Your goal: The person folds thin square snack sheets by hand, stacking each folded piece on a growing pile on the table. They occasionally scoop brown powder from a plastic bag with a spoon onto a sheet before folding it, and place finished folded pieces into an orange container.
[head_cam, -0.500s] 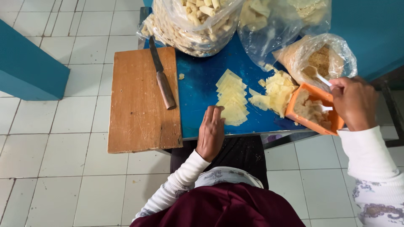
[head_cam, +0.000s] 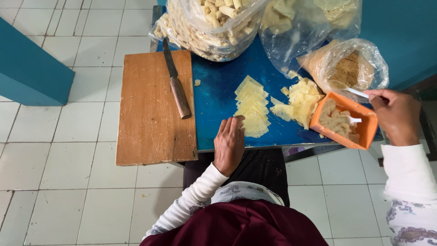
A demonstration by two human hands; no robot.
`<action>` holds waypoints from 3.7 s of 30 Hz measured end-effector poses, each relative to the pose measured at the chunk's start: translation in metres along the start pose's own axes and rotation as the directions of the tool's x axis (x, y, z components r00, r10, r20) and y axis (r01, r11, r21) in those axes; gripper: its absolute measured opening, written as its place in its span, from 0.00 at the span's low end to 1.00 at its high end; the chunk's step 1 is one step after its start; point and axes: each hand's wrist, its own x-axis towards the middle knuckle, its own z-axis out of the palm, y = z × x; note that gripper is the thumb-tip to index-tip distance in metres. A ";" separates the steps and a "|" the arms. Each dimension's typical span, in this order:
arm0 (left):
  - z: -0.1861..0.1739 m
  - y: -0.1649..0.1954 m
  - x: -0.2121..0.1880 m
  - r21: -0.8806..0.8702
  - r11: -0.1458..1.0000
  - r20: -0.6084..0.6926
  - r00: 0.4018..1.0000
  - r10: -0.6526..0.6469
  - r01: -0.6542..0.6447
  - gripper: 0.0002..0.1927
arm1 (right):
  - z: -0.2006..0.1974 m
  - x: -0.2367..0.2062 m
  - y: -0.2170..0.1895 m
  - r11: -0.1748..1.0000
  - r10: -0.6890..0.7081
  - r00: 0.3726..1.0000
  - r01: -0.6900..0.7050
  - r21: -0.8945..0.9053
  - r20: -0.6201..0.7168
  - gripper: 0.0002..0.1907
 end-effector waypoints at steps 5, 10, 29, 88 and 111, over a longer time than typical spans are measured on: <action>0.001 -0.008 0.007 -0.031 0.999 -0.003 1.000 0.012 -0.012 0.16 | -0.007 0.002 -0.012 0.962 0.221 0.975 -0.213 0.171 -0.030 0.09; 0.000 -0.014 0.012 -0.085 0.996 0.005 1.000 -0.009 0.010 0.17 | -0.010 -0.004 -0.047 0.927 0.257 0.966 -0.237 0.291 -0.034 0.10; 0.039 -0.060 -0.016 -0.221 0.971 -0.014 0.995 -0.101 0.095 0.19 | 0.135 -0.105 -0.133 0.917 -0.398 0.916 0.396 0.041 0.056 0.08; 0.026 -0.079 -0.018 -0.122 0.979 0.261 0.946 0.193 -0.166 0.18 | 0.208 -0.135 -0.154 0.859 -0.512 0.851 0.507 -0.069 -0.118 0.17; 0.043 -0.098 0.017 -0.178 0.967 0.253 0.941 0.223 -0.182 0.06 | 0.218 -0.097 -0.151 0.878 -0.464 0.885 0.466 0.109 -0.046 0.10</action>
